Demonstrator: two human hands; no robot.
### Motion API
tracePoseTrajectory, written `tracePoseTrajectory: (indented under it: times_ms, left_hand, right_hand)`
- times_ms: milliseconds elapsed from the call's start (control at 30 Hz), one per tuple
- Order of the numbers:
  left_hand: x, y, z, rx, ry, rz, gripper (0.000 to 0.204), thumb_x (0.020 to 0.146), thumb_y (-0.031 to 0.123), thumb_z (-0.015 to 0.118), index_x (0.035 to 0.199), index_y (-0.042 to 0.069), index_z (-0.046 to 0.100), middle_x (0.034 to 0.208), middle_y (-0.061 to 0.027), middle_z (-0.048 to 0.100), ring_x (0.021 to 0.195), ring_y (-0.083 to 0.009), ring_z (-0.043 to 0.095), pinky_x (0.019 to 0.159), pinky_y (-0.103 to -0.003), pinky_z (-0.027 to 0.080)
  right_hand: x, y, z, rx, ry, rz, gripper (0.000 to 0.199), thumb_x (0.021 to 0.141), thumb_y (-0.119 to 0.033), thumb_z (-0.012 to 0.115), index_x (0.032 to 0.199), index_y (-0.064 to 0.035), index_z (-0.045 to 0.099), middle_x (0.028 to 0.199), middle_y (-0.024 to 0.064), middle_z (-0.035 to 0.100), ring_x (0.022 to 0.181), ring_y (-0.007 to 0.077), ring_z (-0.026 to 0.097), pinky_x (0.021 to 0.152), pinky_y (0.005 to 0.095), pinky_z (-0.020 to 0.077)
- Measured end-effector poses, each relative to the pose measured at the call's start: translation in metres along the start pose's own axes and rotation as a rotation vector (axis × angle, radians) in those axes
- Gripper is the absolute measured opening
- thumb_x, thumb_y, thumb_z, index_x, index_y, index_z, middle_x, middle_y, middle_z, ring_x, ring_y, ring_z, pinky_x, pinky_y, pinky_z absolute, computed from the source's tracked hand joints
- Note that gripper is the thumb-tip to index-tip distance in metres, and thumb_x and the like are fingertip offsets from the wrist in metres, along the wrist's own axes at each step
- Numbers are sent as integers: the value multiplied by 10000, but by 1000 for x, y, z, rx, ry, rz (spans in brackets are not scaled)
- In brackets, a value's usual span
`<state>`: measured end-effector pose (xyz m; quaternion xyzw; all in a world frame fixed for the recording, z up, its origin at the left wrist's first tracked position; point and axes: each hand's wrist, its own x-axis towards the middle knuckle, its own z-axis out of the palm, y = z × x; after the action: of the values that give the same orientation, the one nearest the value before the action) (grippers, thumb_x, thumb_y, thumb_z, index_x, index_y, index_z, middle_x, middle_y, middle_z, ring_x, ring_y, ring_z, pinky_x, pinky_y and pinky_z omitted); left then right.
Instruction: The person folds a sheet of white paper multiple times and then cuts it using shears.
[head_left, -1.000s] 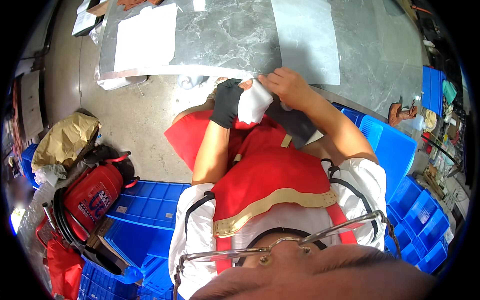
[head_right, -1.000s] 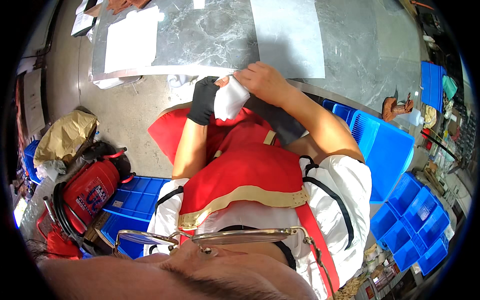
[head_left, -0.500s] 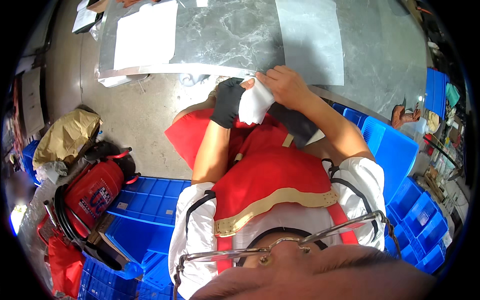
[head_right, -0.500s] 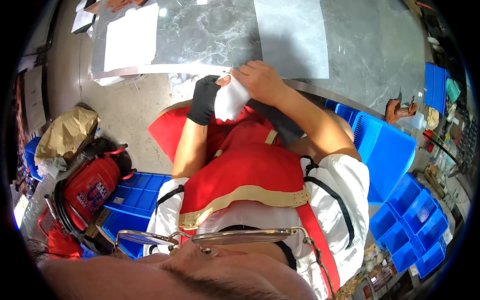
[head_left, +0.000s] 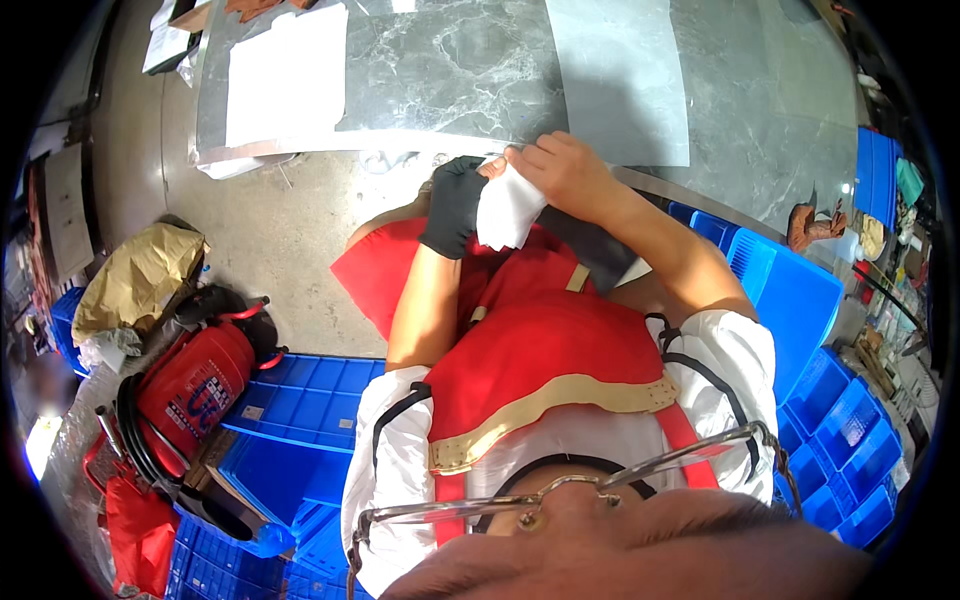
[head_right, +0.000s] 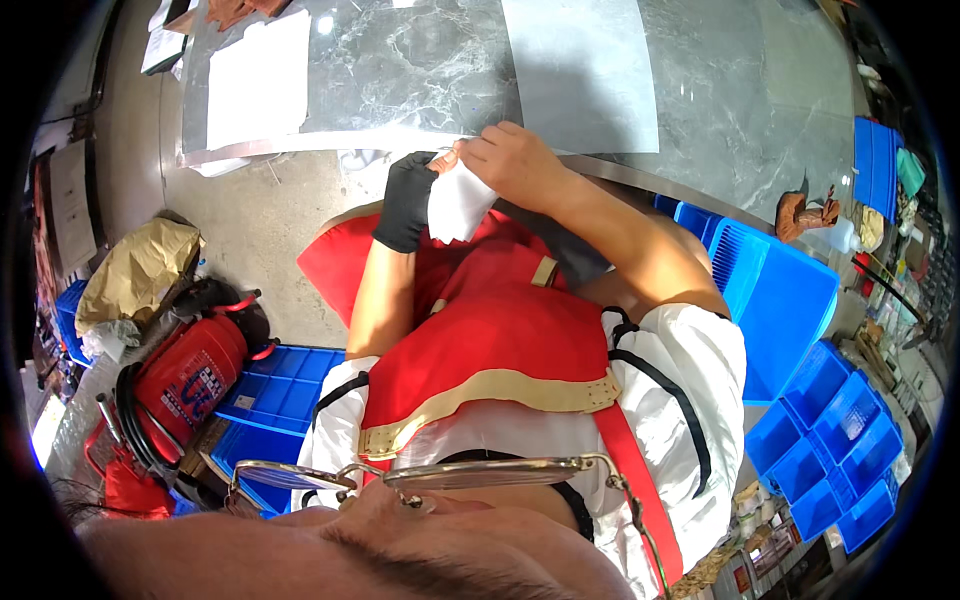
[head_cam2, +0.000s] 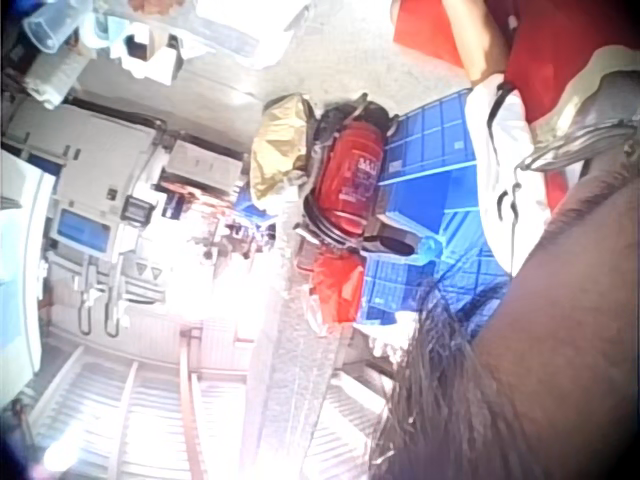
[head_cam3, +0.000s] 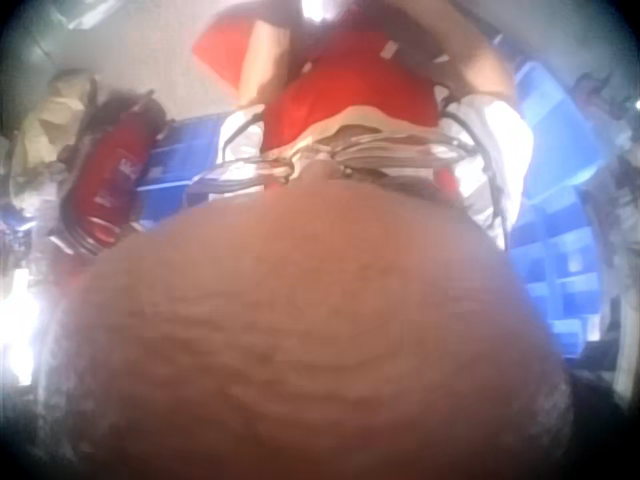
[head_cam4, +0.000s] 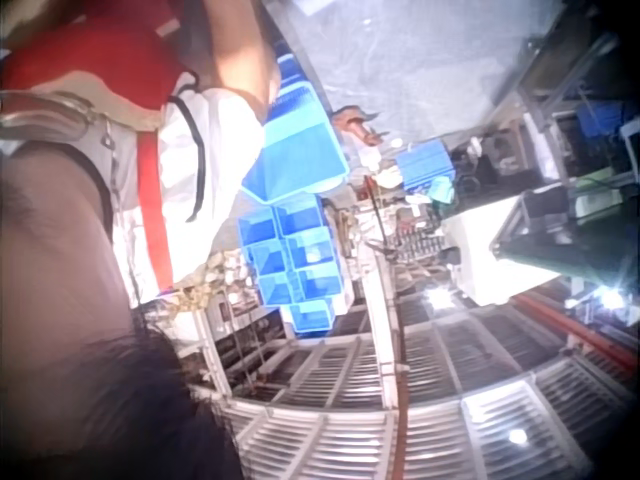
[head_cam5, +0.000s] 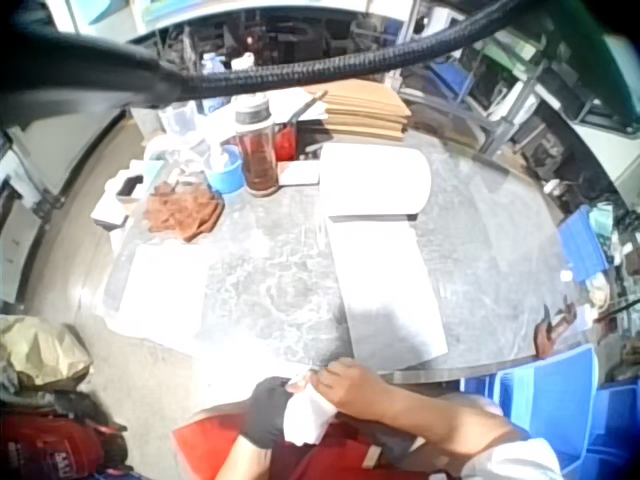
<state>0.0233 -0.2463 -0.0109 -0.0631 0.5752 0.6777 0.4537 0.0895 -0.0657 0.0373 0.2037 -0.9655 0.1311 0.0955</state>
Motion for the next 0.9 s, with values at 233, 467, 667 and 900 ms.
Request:
tracePoseTrajectory:
  times_ms: [233, 467, 667, 900]
  left_hand:
    - [2, -3, -1, 34, -2, 19, 217, 842, 214, 667, 873, -1, 668, 742, -47, 656, 627, -103, 590, 581, -255, 466]
    - [-7, 15, 6, 88, -41, 69, 253, 840, 244, 666, 858, -8, 674, 719, -56, 660, 611, -111, 595, 571, -263, 464]
    - [12, -7, -11, 173, -87, 114, 242, 846, 235, 651, 828, -5, 677, 721, -54, 661, 616, -107, 596, 575, -263, 463]
    - [-62, 39, 27, 270, -238, 173, 202, 848, 202, 672, 854, 1, 687, 710, -17, 641, 627, -79, 551, 610, -246, 439]
  right_hand:
    - [-2, 4, -2, -11, -16, -12, 316, 745, -98, 572, 1049, -29, 624, 788, 6, 545, 755, 162, 530, 676, 283, 438]
    - [-9, 5, -13, 4, -47, 6, 357, 732, -54, 564, 1083, -29, 623, 779, 21, 539, 749, 185, 531, 660, 300, 438]
    - [-55, 34, -28, 276, 255, 511, 325, 766, -38, 608, 1084, -96, 646, 838, 71, 640, 798, 231, 619, 686, 326, 500]
    - [-176, 94, -49, -85, 369, 1041, 166, 830, -158, 647, 957, -57, 683, 788, 115, 636, 739, 269, 623, 681, 351, 483]
